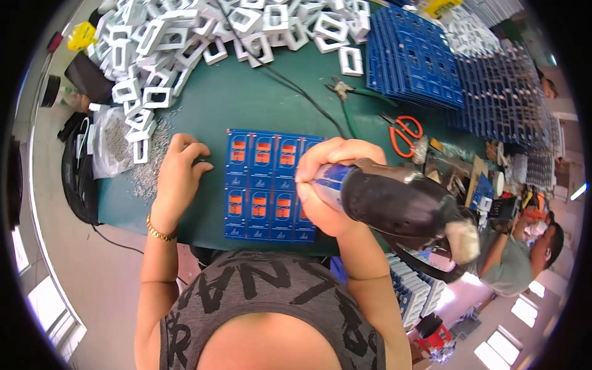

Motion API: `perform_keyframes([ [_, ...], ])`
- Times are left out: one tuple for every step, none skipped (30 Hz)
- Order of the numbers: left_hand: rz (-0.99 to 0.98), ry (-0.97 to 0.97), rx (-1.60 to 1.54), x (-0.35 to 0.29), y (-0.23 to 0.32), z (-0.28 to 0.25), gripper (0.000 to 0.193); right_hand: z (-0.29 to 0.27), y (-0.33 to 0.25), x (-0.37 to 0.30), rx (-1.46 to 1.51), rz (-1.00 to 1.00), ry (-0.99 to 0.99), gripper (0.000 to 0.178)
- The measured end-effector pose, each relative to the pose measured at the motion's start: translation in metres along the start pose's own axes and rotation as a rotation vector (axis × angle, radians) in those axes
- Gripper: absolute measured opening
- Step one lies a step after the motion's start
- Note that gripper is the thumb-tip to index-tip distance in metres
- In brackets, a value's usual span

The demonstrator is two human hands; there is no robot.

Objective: The person assembles electronic components into plastic housings on a circuit board array using an electric screwdriver to secure them with screws.

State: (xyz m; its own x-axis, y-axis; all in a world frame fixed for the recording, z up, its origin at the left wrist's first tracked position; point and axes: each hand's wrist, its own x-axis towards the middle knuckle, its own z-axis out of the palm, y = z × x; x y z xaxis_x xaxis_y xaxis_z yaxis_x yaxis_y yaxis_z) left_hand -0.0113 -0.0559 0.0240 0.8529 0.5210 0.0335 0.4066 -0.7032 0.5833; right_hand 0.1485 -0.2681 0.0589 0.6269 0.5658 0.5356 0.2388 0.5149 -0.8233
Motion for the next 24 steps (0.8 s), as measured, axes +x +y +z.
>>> perform_keyframes([
  [-0.015,0.001,0.014,0.0,-0.006,-0.001,0.021,0.001,0.0,0.003,-0.017,0.007,-0.019,0.056],
  [0.099,-0.004,0.069,0.001,-0.011,-0.004,0.019,0.003,-0.001,0.005,0.002,0.014,-0.02,0.056],
  [0.215,-0.012,0.121,0.002,-0.014,-0.005,0.016,0.003,-0.001,0.006,-0.002,0.02,-0.051,0.057],
  [0.223,-0.01,0.124,0.003,-0.016,-0.006,0.013,0.004,-0.001,0.007,-0.007,0.026,-0.082,0.058],
  [0.213,-0.015,0.132,0.004,-0.017,-0.006,0.013,0.004,-0.001,0.006,0.006,0.032,-0.082,0.058],
  [0.24,-0.056,0.118,0.006,-0.019,-0.006,0.014,0.004,-0.001,0.005,0.015,0.039,-0.073,0.059],
  [0.268,-0.097,0.103,0.007,-0.02,-0.006,0.016,0.003,-0.001,0.004,0.024,0.045,-0.064,0.059],
  [0.263,-0.101,0.108,0.006,-0.021,-0.006,0.016,-0.002,0.003,0.001,0.037,0.041,-0.075,0.06],
  [0.283,-0.084,0.074,0.007,-0.021,-0.005,0.016,-0.004,0.004,0.0,0.041,0.045,-0.07,0.06],
  [0.304,-0.067,0.039,0.007,-0.022,-0.005,0.016,-0.004,0.003,0.0,0.033,0.029,-0.061,0.06],
  [0.304,-0.073,0.042,0.006,-0.021,-0.005,0.016,-0.004,0.002,-0.002,0.024,0.012,-0.051,0.059],
  [0.228,-0.015,-0.041,0.003,-0.021,-0.006,0.015,-0.004,0.002,-0.005,-0.018,0.004,-0.065,0.059],
  [0.152,0.043,-0.123,0.001,-0.022,-0.006,0.015,-0.002,0.002,-0.006,-0.014,0.006,-0.059,0.059],
  [0.153,0.037,-0.118,0.001,-0.025,-0.007,0.015,0.001,0.002,-0.008,-0.025,0.0,-0.039,0.059],
  [0.167,0.016,-0.111,0.001,-0.029,-0.009,0.018,0.002,0.0,-0.009,-0.04,-0.007,-0.019,0.059],
  [0.182,-0.005,-0.104,0.002,-0.031,-0.009,0.021,0.001,0.0,-0.009,-0.041,-0.007,-0.014,0.059],
  [0.186,-0.01,-0.103,0.003,-0.031,-0.008,0.021,-0.001,0.002,-0.009,-0.014,-0.021,0.016,0.059],
  [0.247,-0.016,-0.055,0.004,-0.031,-0.007,0.02,-0.003,0.004,-0.009,0.012,-0.036,0.048,0.059],
  [0.309,-0.021,-0.008,0.005,-0.031,-0.007,0.02,-0.005,0.005,-0.008,0.041,-0.034,0.094,0.061],
  [0.318,-0.027,-0.01,0.005,-0.028,-0.008,0.02,-0.007,0.004,-0.006,0.052,-0.01,0.122,0.062],
  [0.341,-0.033,0.062,0.006,-0.024,-0.008,0.018,-0.01,0.002,-0.005,0.058,0.014,0.152,0.063],
  [0.365,-0.038,0.133,0.007,-0.021,-0.007,0.016,-0.019,0.005,-0.005,0.087,0.033,0.119,0.067],
  [0.379,-0.046,0.122,0.008,-0.019,-0.006,0.016,-0.02,0.004,-0.006,0.134,0.054,0.131,0.069],
  [0.329,-0.011,0.101,0.008,-0.015,-0.002,0.014,-0.023,0.003,-0.009,0.16,0.039,0.147,0.069],
])
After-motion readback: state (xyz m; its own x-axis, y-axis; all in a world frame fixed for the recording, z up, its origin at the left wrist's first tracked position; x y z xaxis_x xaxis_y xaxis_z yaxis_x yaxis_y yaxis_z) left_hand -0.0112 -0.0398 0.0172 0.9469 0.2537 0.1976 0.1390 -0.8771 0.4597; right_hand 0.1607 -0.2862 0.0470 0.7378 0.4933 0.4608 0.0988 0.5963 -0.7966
